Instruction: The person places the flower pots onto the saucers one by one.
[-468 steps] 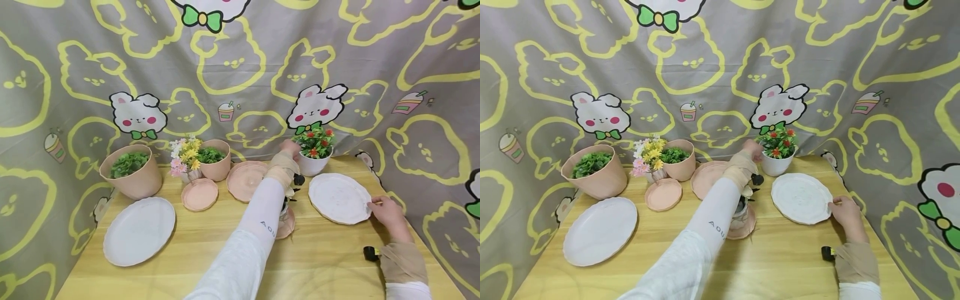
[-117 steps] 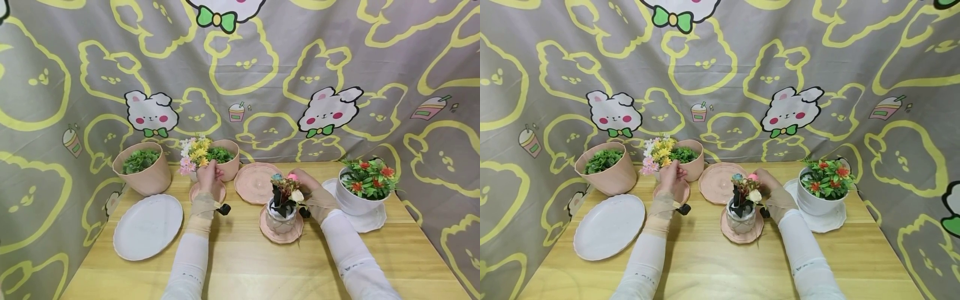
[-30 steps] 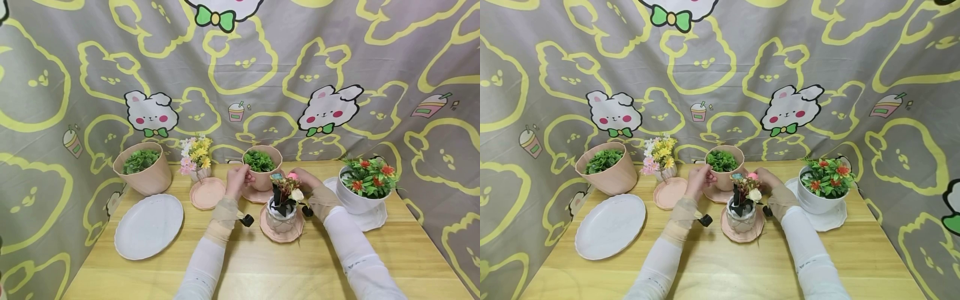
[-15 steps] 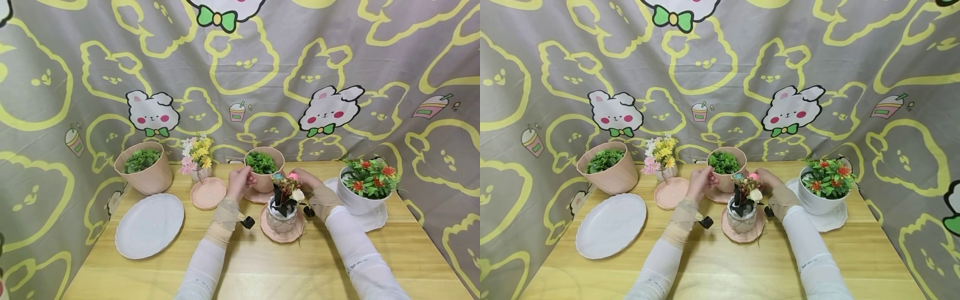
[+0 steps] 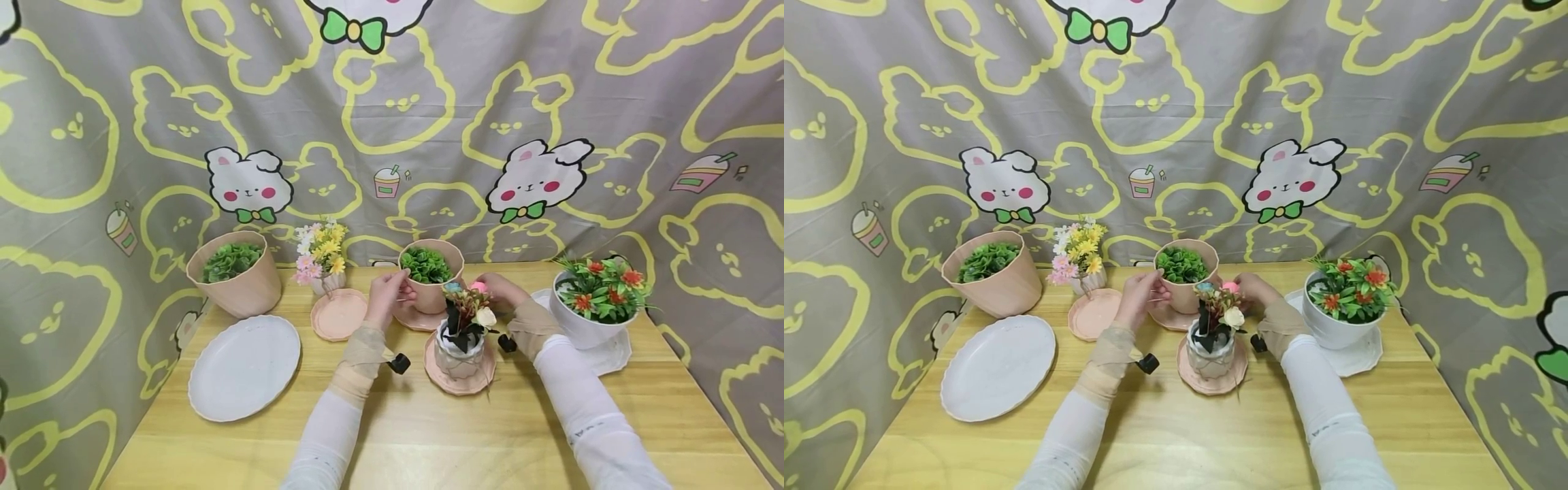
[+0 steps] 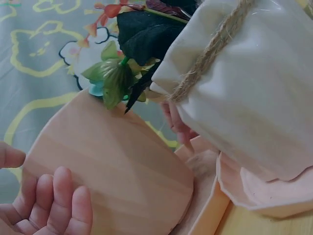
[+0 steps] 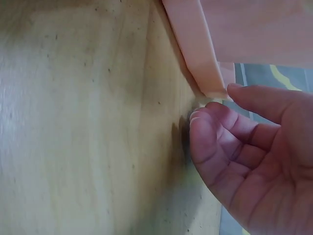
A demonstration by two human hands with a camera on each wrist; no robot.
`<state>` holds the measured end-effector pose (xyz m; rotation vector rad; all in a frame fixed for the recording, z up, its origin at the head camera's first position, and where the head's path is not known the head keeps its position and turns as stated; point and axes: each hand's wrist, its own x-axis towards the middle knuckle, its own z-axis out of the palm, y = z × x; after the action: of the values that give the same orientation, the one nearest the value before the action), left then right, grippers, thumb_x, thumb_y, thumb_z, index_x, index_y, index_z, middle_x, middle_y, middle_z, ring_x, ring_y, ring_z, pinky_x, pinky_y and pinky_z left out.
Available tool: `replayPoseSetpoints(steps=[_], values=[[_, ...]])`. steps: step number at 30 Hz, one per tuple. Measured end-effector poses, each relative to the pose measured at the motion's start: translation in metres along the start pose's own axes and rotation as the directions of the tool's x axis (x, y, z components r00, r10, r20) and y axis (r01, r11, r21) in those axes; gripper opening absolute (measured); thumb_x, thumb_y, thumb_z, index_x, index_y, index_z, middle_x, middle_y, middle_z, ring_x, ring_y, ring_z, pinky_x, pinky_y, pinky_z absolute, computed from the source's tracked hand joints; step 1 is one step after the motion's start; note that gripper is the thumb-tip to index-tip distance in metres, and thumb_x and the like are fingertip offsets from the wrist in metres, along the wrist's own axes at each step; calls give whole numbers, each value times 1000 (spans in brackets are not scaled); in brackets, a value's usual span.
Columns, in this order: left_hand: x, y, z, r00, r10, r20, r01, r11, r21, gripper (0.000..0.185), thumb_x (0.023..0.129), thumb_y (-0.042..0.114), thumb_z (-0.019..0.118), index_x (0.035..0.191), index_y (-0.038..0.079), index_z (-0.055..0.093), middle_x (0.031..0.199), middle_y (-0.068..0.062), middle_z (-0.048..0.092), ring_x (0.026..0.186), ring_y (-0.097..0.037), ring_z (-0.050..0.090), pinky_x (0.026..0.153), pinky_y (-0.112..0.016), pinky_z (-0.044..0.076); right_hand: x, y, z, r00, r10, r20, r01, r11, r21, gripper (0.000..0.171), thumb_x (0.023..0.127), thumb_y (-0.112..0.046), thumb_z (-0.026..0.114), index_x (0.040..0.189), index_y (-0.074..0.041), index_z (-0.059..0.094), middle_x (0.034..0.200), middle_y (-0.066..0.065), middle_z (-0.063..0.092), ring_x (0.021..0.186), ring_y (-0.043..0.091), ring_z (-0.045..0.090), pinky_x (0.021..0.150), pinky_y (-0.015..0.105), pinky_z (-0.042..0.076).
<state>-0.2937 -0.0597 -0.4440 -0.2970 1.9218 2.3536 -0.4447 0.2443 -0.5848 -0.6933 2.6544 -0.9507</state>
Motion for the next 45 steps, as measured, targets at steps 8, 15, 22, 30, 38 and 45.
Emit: replayPoseSetpoints(steps=[8, 15, 22, 30, 38, 45], values=[[-7, 8, -17, 1000, 19, -4, -18, 997, 79, 23, 92, 28, 62, 84, 8, 58, 67, -1, 62, 58, -10, 63, 62, -31, 60, -66, -132, -36, 971, 238, 22, -238, 962, 133, 18, 94, -4, 46, 91, 7, 60, 80, 13, 59, 59, 11, 58, 59, 31, 58], [-18, 19, -38, 999, 53, 8, -54, 989, 139, 25, 94, 26, 57, 95, 1, 61, 71, -1, 64, 59, -9, 64, 57, -23, 55, -73, -150, -56, 973, 229, 0, -228, 967, 116, 26, 99, -15, 52, 80, 2, 58, 63, 1, 55, 55, 10, 58, 67, 42, 60], [-32, 31, -65, 996, 85, -7, -81, 967, 241, 30, 95, 29, 56, 102, 1, 63, 81, -3, 66, 67, -11, 66, 68, -32, 58, -83, -168, -81, 977, 207, -45, -198, 969, 148, 24, 99, -17, 53, 87, 4, 57, 73, 9, 60, 60, 13, 61, 66, 39, 60], [-39, 44, -92, 992, 100, -75, -81, 972, 221, 28, 96, 26, 55, 104, 0, 60, 77, 2, 65, 66, -9, 66, 67, -28, 56, -99, -197, -101, 979, 165, -117, -152, 982, 113, 23, 99, -20, 54, 90, 1, 59, 74, 9, 61, 61, 16, 62, 60, 30, 58], [-42, 58, -113, 983, 120, -138, -96, 981, 171, 20, 97, 24, 53, 98, 5, 60, 71, 6, 66, 63, -7, 66, 65, -27, 57, -107, -235, -110, 987, 67, -144, -58, 996, 65, 24, 100, -22, 55, 91, -1, 59, 73, 8, 60, 61, 16, 60, 60, 28, 55], [-44, 64, -129, 976, 116, -183, -91, 986, 139, 19, 96, 23, 53, 99, 5, 58, 69, 8, 67, 64, -7, 67, 66, -26, 57, -109, -271, -106, 987, 16, -162, -11, 999, 31, 21, 99, -24, 56, 97, -4, 63, 76, 12, 63, 63, 19, 61, 61, 30, 53]])
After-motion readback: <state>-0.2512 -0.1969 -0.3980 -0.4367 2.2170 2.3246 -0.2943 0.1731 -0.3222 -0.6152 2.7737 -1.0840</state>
